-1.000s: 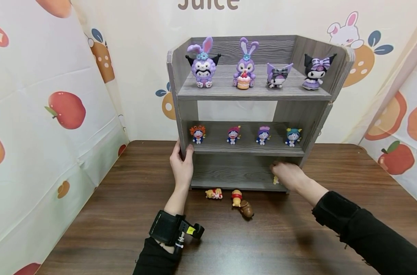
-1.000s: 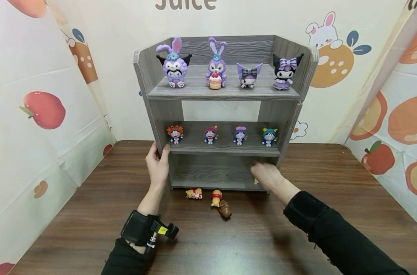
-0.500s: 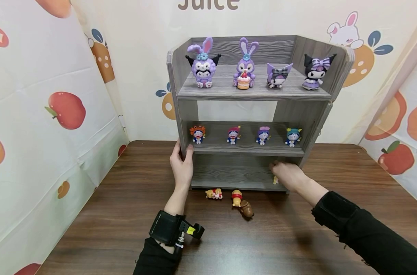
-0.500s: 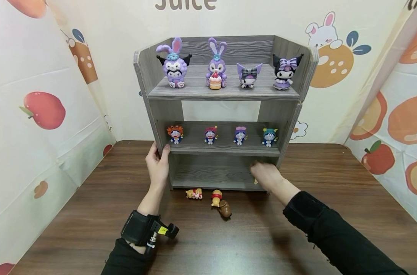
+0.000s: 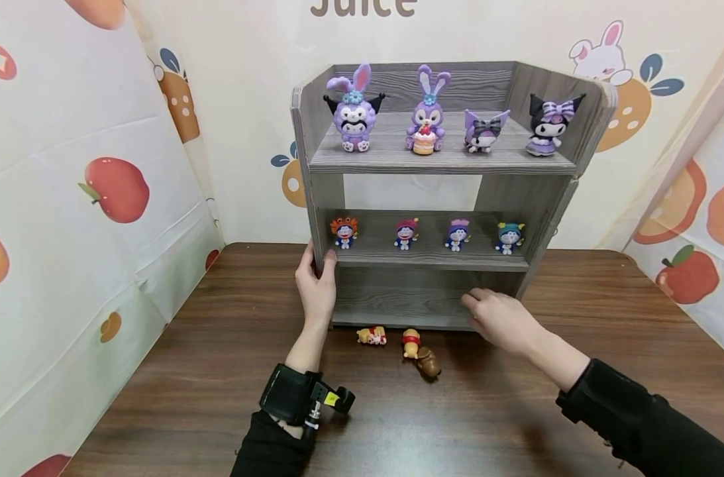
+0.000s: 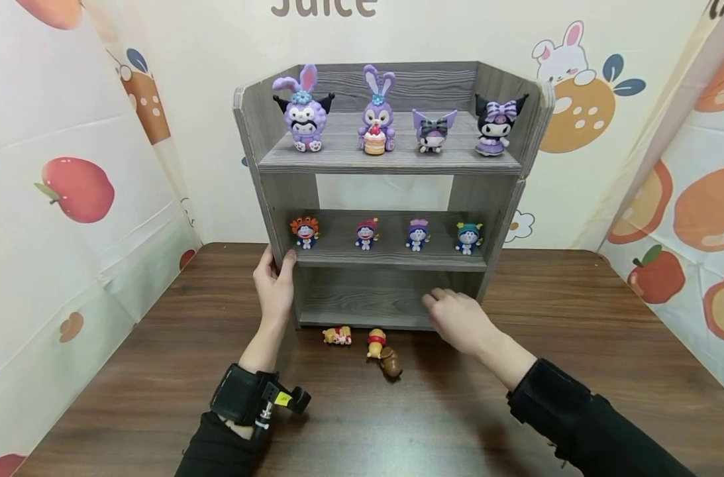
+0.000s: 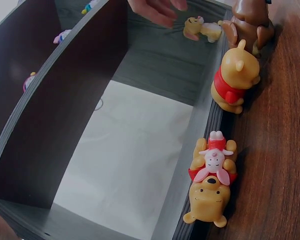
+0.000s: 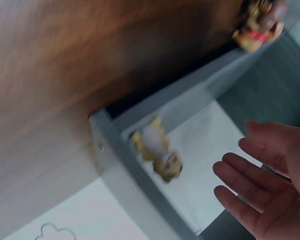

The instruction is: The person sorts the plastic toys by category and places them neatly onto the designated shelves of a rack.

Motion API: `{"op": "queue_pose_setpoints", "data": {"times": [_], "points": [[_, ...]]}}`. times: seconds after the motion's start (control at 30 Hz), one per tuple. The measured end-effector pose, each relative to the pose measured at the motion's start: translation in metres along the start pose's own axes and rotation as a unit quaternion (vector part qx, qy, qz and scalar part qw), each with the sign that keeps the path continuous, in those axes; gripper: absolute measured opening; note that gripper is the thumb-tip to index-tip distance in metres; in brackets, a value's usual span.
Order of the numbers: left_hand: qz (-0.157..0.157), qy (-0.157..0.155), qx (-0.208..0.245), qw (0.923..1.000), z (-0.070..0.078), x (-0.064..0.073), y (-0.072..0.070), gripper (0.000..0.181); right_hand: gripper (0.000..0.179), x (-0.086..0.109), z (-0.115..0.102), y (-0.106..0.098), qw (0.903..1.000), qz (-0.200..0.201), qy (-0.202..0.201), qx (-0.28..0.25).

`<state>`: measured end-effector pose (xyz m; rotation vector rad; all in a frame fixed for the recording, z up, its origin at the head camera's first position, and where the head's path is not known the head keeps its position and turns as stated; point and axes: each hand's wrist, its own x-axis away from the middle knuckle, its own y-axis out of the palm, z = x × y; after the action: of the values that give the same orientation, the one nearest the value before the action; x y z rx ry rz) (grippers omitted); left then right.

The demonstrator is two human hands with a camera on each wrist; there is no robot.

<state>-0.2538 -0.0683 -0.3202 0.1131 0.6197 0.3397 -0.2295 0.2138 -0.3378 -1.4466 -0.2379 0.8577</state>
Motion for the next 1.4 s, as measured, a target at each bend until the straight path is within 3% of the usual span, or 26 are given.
{"op": "queue_pose_setpoints", "data": {"times": [0.3, 0.67, 0.83, 1.07, 1.4], "points": [[0.001, 0.004, -0.009, 1.0, 0.0, 0.0, -0.001, 0.041, 0.02, 0.011, -0.034, 0.014, 0.9939, 0.045, -0.038, -0.093], [0.002, 0.004, -0.009, 1.0, -0.001, 0.0, -0.001, 0.041, 0.034, 0.014, -0.053, 0.031, 0.9779, -0.014, -0.051, -0.202], [0.0, 0.003, -0.008, 1.0, 0.0, 0.0, -0.001, 0.041, 0.033, 0.012, -0.057, 0.033, 0.9742, -0.026, -0.072, -0.212], [0.002, -0.001, -0.009, 1.0, 0.001, 0.0, 0.0, 0.041, 0.023, 0.012, -0.058, 0.033, 0.9731, -0.03, -0.071, -0.217], [0.007, 0.003, -0.012, 0.9999, 0.0, -0.001, 0.0, 0.04, 0.035, 0.016, -0.06, 0.035, 0.9799, -0.032, -0.07, -0.184]]}}
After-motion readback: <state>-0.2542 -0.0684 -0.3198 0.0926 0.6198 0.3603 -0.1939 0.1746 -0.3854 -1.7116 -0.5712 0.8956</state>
